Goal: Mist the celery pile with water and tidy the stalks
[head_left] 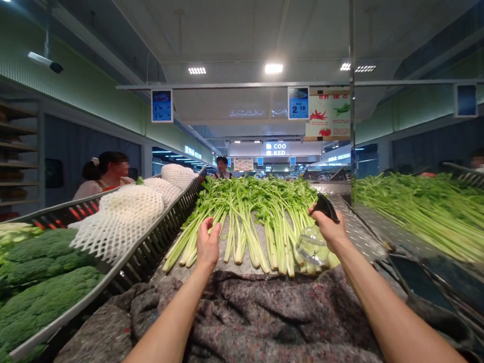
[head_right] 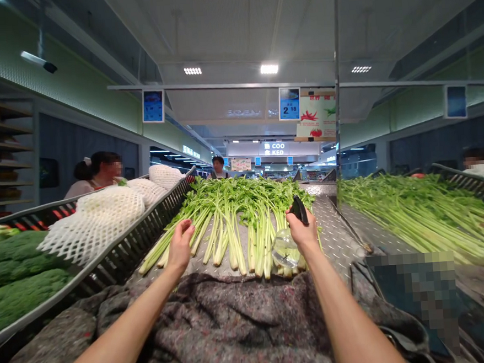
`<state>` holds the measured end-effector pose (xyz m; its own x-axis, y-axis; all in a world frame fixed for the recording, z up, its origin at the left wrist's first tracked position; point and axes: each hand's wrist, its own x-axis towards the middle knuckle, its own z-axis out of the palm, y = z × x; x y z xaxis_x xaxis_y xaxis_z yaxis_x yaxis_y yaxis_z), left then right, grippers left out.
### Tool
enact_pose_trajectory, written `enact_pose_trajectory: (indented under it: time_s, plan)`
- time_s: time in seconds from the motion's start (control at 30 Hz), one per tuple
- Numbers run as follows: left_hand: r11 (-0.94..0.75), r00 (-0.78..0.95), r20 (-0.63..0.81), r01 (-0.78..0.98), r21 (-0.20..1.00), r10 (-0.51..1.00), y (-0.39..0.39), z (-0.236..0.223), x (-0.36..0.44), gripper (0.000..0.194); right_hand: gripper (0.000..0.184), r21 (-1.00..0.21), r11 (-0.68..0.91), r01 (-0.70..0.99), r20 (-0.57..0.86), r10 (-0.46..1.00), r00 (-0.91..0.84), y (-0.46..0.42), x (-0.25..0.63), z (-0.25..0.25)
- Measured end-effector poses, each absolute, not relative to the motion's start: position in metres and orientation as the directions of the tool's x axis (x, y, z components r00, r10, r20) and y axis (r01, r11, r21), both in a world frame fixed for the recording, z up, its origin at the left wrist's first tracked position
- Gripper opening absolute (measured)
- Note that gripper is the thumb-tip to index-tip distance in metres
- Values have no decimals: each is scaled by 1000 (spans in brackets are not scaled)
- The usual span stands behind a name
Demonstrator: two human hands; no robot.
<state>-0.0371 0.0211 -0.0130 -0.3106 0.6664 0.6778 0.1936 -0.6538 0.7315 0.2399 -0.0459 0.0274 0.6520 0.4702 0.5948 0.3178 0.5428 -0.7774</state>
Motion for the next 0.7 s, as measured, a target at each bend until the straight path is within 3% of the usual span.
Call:
enact_pose_trajectory:
  time_s: [0.17, 0.4, 0.7]
  plan:
    - [-675, -301, 706, 216, 706, 642, 20, -13, -36, 37, 28, -766, 430, 477, 636, 399, 661, -54, 239, 30]
    - [-664, -271, 713, 260, 701, 647, 14, -11, -35, 40, 32, -830, 395, 393, 543, 415, 730, -48, 256, 29]
    - [-675, -283, 713, 234, 700, 641, 15, -11, -35, 37, 33, -760, 474, 445, 585, 199, 786, -41, 276, 25]
